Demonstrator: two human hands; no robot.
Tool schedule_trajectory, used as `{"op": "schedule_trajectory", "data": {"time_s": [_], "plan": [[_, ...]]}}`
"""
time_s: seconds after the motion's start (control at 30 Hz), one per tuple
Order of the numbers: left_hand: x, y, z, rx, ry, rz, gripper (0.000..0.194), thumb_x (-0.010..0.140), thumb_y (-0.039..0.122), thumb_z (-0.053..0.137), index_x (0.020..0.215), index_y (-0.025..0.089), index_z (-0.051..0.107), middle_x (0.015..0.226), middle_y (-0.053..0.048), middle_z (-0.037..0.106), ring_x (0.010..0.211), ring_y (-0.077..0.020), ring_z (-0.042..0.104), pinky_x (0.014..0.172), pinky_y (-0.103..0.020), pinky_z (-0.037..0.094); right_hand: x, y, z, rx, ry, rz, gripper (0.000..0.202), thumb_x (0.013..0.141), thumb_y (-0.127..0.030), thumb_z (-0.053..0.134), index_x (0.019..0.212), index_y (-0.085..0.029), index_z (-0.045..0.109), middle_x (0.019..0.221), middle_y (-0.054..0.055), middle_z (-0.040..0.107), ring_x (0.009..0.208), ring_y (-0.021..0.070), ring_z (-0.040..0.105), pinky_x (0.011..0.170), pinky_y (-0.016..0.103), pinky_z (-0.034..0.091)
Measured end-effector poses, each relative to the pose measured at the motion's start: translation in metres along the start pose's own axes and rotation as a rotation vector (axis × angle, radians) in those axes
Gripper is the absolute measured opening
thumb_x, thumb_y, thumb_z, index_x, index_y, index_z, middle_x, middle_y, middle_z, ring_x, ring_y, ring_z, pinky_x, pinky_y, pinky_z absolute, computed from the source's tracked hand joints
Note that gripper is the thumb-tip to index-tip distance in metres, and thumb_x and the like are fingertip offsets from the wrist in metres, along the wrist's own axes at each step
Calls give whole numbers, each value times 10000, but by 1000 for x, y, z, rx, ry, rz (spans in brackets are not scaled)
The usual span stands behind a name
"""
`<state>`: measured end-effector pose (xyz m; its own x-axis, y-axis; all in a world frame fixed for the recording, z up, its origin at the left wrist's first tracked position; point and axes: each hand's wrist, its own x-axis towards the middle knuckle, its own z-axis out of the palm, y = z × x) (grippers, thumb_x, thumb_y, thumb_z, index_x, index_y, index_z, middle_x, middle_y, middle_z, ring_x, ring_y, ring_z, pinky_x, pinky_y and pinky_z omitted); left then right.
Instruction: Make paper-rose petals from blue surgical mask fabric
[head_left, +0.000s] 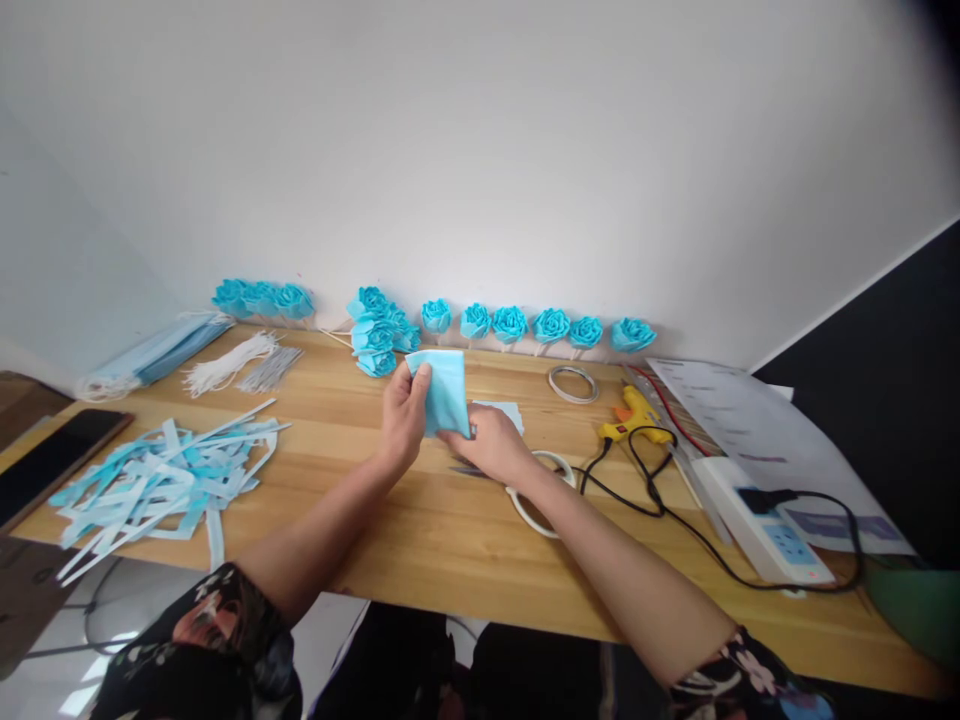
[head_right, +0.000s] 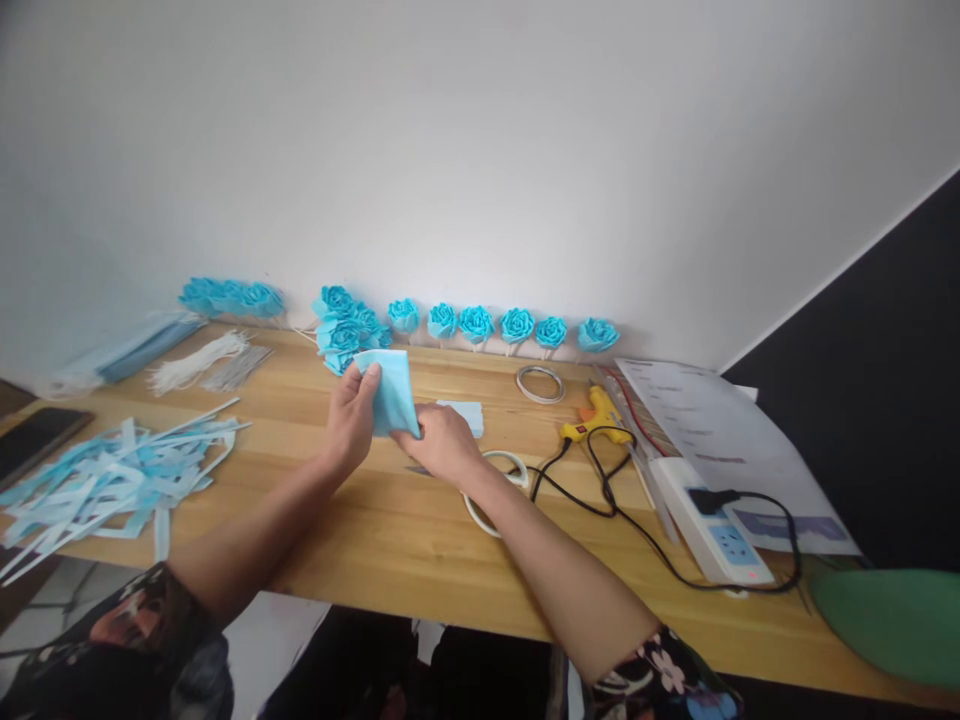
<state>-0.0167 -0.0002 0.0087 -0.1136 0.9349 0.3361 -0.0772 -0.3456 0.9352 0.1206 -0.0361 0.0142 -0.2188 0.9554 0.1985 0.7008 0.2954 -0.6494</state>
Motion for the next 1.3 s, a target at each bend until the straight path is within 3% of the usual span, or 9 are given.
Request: {"op": "schedule_trajectory", "data": {"time_s": [0.17,0.3,0.37,0.53,0.67,0.8,1.03,1.17,1.3], "plan": [[1,1,1,100,55,16,259,898,416,495,804,176,523,743,17,490,700,-122,445,670,-229,388,-4,-5,-1,194,-71,55,272,760,-397,666,633,-171,584,582,-20,551,545,113,470,516,228,306],[-3,2,3,148,15,15,264,894,413,496,766,182,486,701,26,457,653,-112,418,628,-220,375,-2,-2,-7,549,-50,12,331,811,-502,602,894,-186,657,773,5,649,675,147,559,593,238,412],[-6,2,5,163,-23,32,254,895,412,495,797,178,512,722,19,491,670,-116,441,641,-220,388,-1,2,-7,662,-29,31,361,813,-522,595,920,-183,657,794,8,651,697,154,569,602,244,428],[-7,3,6,180,-28,33,262,892,422,496,817,175,536,761,7,537,715,-127,483,679,-221,410,3,11,-11,579,113,115,399,778,-541,626,637,-171,576,557,-35,507,543,106,459,505,223,355],[-6,1,4,183,-6,1,276,891,433,498,813,172,543,725,14,514,666,-117,454,616,-213,388,6,10,-21,702,185,121,380,777,-541,620,682,-174,608,642,-4,597,612,116,526,587,229,436],[-8,-5,5,196,-80,-26,288,881,441,514,811,164,554,697,20,495,631,-110,437,578,-211,372,6,11,-22,773,139,102,363,744,-538,661,762,-175,649,666,-5,610,647,132,556,622,250,470],[-9,-5,7,263,-194,9,293,879,435,510,807,159,580,719,7,529,667,-122,469,593,-218,381,9,23,-33,672,242,64,311,795,-478,637,752,-171,659,668,-9,608,638,127,548,617,242,450],[-11,-3,9,324,-284,26,295,864,416,525,715,162,543,638,22,479,604,-113,429,555,-222,342,8,18,-43,582,198,-9,291,829,-458,608,844,-179,688,754,4,658,674,130,568,618,235,433],[-15,-4,11,362,-352,76,285,846,391,545,670,169,517,602,29,470,587,-109,423,552,-220,328,4,12,-40,390,206,-39,266,834,-432,607,825,-180,691,697,1,650,630,130,552,575,234,401]]}}
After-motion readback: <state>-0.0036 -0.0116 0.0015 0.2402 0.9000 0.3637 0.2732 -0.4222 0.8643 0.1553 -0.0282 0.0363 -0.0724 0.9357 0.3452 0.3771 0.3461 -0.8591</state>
